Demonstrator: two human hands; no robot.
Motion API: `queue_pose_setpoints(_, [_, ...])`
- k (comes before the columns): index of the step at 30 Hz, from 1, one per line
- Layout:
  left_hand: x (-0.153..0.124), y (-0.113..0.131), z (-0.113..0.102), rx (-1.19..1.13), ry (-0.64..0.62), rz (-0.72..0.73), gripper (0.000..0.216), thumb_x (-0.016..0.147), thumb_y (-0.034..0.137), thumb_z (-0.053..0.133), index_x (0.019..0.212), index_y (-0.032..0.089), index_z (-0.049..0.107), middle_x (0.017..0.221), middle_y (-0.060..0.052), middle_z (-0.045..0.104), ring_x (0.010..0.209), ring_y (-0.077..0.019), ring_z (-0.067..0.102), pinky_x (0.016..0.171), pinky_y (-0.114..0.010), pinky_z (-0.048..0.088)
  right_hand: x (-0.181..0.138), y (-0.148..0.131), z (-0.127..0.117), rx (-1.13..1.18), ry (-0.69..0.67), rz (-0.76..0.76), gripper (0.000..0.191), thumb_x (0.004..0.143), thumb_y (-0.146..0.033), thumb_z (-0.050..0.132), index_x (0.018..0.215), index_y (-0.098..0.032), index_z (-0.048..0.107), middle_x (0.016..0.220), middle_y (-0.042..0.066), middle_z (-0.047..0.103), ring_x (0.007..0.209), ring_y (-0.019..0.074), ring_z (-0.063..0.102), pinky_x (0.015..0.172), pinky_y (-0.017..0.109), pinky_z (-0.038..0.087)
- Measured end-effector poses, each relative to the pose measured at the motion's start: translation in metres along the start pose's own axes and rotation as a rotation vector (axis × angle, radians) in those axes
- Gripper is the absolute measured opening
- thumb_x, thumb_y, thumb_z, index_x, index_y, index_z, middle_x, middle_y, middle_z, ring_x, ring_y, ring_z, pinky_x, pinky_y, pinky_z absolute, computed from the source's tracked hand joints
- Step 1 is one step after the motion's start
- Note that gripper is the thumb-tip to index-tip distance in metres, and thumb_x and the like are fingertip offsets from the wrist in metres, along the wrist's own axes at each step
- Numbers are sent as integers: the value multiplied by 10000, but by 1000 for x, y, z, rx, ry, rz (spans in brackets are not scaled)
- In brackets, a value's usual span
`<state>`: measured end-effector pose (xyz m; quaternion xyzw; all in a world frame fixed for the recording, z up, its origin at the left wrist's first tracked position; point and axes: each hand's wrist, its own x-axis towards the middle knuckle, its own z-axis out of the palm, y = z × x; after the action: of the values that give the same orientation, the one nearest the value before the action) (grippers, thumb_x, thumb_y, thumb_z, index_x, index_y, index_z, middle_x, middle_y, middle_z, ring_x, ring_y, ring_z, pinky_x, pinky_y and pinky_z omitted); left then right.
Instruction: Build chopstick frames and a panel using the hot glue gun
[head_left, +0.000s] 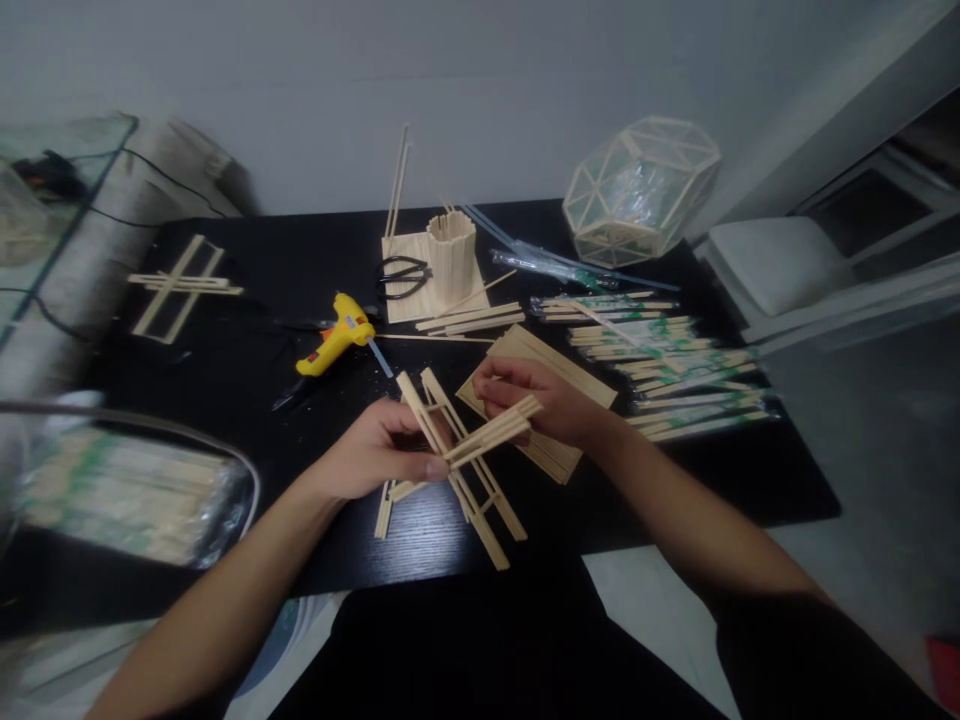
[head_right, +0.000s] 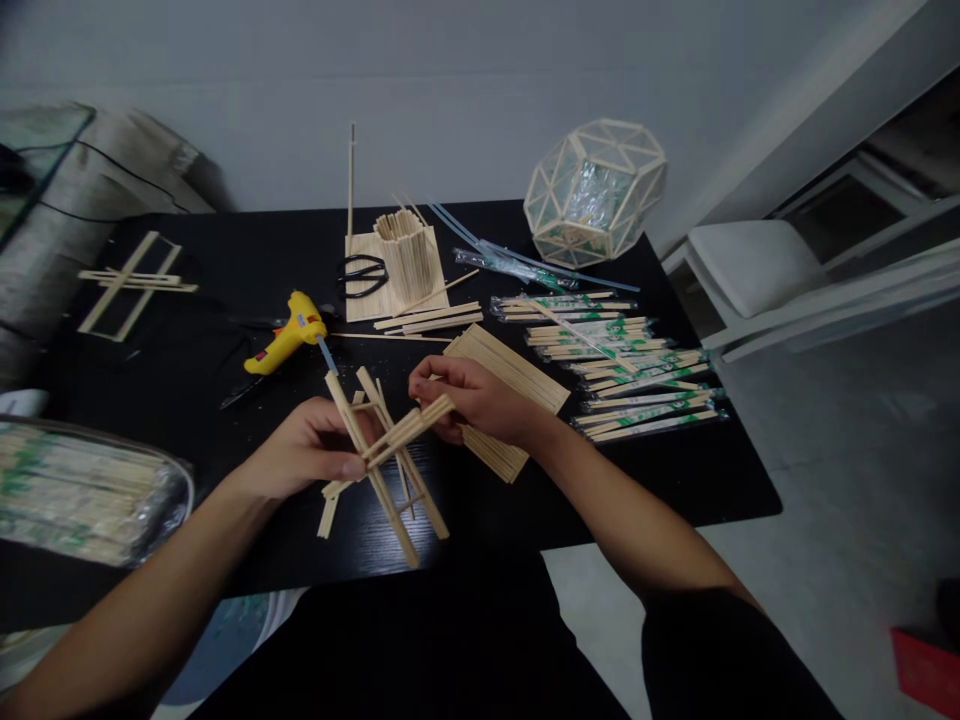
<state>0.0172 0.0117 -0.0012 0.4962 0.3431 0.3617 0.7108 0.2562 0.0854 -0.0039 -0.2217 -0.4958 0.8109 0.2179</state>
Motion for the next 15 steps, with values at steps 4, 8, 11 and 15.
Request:
queue_pose_setpoints(4, [-2,-2,-2,-96,124,26,249,701,340,975,788,148,843,776,-62,757,691,-123,672,670,-196,555,1,3,-2,15,-46,5,252,1033,-403,687,948,-192,581,588,-117,448,423,44,352,412,161,287])
queue_pose_setpoints(8, [-1,1,1,-187,212,38,280,663,369,997,760,153,848,712,-45,736,619,-96,646,611,-164,532,3,3,-4,-2,-40,0,310,989,-449,740,933,-181,594,573,-118,450,430,40,346,419,162,280])
queue_pose_setpoints(11, [1,4,4,-217,246,43,298,639,374,1007,752,149,846,674,-41,721,592,-103,642,592,-175,541,3,2,-3,-106,20,-60,317,986,-446,746,900,-161,638,633,-67,571,492,63,500,470,186,400])
queue_pose_setpoints(15, [2,6,6,-230,267,22,319,616,379,1016,719,139,833,655,-41,717,583,-104,647,585,-169,547,2,2,1,-150,20,-170,216,918,-338,839,979,-168,720,818,-8,723,680,103,658,655,239,569])
